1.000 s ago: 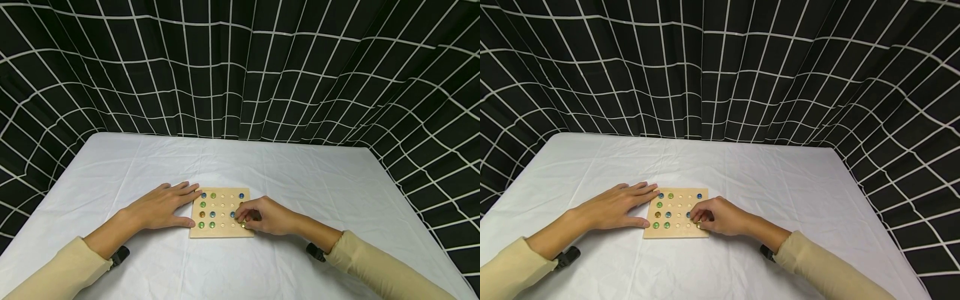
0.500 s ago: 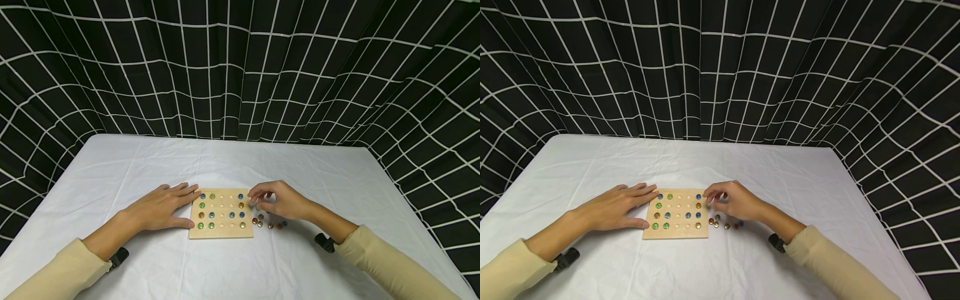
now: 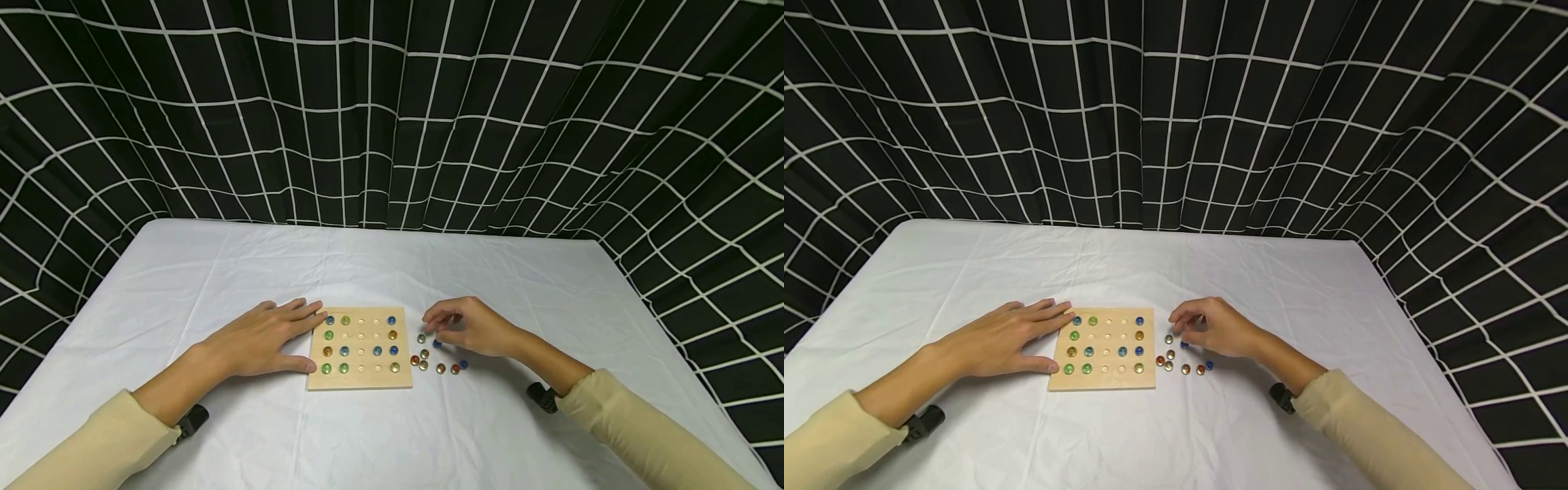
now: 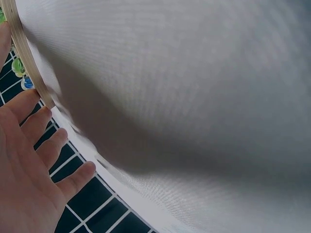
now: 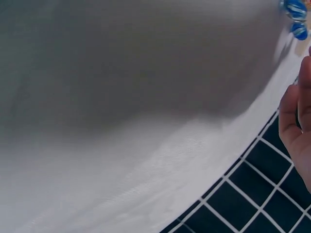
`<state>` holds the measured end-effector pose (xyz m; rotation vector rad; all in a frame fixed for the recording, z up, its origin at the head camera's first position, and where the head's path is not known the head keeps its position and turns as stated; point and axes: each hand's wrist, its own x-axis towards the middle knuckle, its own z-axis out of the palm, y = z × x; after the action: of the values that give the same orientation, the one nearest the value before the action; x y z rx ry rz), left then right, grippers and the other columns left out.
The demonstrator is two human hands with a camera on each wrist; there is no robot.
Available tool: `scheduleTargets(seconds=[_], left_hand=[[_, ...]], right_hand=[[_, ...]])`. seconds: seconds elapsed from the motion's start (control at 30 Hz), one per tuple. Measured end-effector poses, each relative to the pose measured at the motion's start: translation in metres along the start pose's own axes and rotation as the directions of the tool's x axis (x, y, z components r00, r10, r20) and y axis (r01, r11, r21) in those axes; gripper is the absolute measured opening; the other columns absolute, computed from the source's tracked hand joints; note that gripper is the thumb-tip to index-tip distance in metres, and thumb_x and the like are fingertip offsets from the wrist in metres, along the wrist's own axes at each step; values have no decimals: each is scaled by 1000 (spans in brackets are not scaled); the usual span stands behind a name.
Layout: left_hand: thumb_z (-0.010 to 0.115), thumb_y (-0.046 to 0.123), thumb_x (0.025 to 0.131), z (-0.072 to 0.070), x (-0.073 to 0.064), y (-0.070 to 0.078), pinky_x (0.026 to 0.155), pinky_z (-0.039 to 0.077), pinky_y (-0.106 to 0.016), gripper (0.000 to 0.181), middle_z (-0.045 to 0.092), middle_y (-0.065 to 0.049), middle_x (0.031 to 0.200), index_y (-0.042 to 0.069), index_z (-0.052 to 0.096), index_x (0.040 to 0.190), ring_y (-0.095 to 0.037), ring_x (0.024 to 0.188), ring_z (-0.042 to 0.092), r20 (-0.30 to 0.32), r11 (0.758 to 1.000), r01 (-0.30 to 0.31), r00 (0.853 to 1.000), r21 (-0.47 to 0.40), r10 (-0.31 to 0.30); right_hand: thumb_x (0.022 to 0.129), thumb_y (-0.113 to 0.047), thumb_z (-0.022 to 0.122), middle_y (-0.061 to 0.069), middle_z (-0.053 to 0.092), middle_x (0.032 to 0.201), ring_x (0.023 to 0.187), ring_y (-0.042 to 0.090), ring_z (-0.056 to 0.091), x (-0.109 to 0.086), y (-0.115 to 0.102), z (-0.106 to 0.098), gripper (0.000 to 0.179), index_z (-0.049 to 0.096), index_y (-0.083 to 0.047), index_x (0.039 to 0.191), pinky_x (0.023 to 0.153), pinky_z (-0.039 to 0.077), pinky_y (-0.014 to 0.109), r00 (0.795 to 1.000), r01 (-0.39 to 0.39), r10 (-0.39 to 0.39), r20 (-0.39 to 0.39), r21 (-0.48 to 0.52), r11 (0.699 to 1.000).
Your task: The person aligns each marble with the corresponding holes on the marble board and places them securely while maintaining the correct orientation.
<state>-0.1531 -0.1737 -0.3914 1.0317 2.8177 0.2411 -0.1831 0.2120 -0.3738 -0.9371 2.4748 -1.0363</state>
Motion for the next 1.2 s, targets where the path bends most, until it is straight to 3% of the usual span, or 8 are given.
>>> scheduleTargets(seconds=[0.37,0.93,1.2], left_hand=[[49,77,86,0,-1,0,106,33,-62,90,35,-2,159,20,38,155,-32,145,33,-4,1000,10,1000,-7,-10],[50,76,87,-1,-1,1,106,34,-60,90,34,-3,160,18,38,155,-33,145,33,-2,1000,1,1000,-23,-1],[50,76,87,-1,-1,0,106,34,-60,90,35,-2,159,19,38,155,-32,145,33,-4,1000,-1,1000,-23,1]], right_hand=[[85,7,71,0,72,96,87,15,63,-5,6,4,28,70,-6,110,81,53,30,997,-52,51,53,23,998],[86,8,71,-1,72,94,88,13,64,-5,7,6,27,71,-6,108,84,54,32,998,-42,41,39,23,999],[86,6,72,-1,71,95,87,13,64,-1,4,6,26,72,-7,108,79,54,29,1000,-7,6,28,15,1000]])
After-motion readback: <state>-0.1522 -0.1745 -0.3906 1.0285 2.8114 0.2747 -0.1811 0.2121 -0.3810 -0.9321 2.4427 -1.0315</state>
